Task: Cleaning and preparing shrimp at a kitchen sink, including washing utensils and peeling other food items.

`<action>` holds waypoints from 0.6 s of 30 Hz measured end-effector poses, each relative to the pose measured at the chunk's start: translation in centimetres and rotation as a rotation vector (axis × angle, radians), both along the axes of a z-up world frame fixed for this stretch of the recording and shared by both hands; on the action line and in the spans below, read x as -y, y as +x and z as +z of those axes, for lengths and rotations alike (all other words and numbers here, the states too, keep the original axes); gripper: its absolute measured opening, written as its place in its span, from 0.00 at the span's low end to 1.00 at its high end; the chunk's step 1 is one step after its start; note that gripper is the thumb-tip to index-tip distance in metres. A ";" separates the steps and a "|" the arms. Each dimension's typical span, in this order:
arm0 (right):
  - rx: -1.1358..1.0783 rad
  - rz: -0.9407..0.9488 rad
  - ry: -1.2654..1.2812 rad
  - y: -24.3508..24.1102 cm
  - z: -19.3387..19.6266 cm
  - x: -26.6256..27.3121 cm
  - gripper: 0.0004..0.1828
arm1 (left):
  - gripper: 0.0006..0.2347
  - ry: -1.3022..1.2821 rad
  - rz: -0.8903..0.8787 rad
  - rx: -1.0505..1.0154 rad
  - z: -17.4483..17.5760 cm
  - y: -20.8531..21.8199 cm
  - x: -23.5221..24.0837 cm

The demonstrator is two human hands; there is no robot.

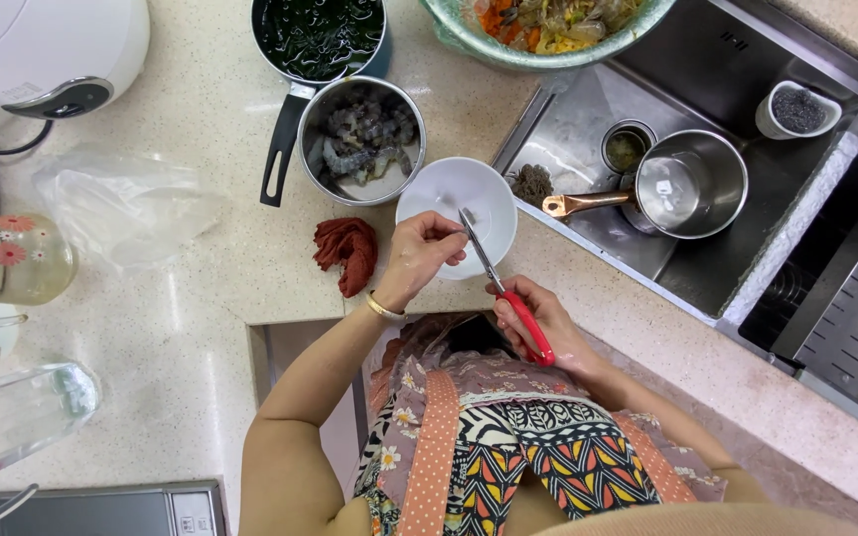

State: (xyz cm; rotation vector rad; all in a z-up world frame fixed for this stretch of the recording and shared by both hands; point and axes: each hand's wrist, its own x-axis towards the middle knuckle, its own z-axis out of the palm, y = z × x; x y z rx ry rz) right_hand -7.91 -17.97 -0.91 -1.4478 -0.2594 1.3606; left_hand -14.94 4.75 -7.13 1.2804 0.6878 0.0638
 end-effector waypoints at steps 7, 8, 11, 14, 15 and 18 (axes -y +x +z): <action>-0.034 -0.064 0.076 0.6 1.5 0.3 0.24 | 0.13 0.953 -0.163 -0.028 4.9 2.4 -5.9; -0.071 -0.066 0.127 0.7 1.2 0.4 0.25 | 0.12 1.205 -0.090 -0.007 4.1 2.9 -8.0; -0.121 -0.069 0.193 0.7 1.2 0.5 0.26 | 0.15 1.601 -0.063 -0.081 1.2 4.2 -13.4; -0.144 -0.065 0.210 0.8 1.5 0.4 0.26 | 0.15 1.789 -0.182 -0.274 -0.9 5.1 -15.9; -0.153 -0.062 0.208 0.8 1.5 0.4 0.26 | 0.13 1.828 -0.253 -0.367 -1.4 5.4 -16.3; -0.149 -0.037 0.239 1.0 1.5 0.4 0.27 | 0.10 1.789 -0.332 -0.482 -1.8 5.4 -16.4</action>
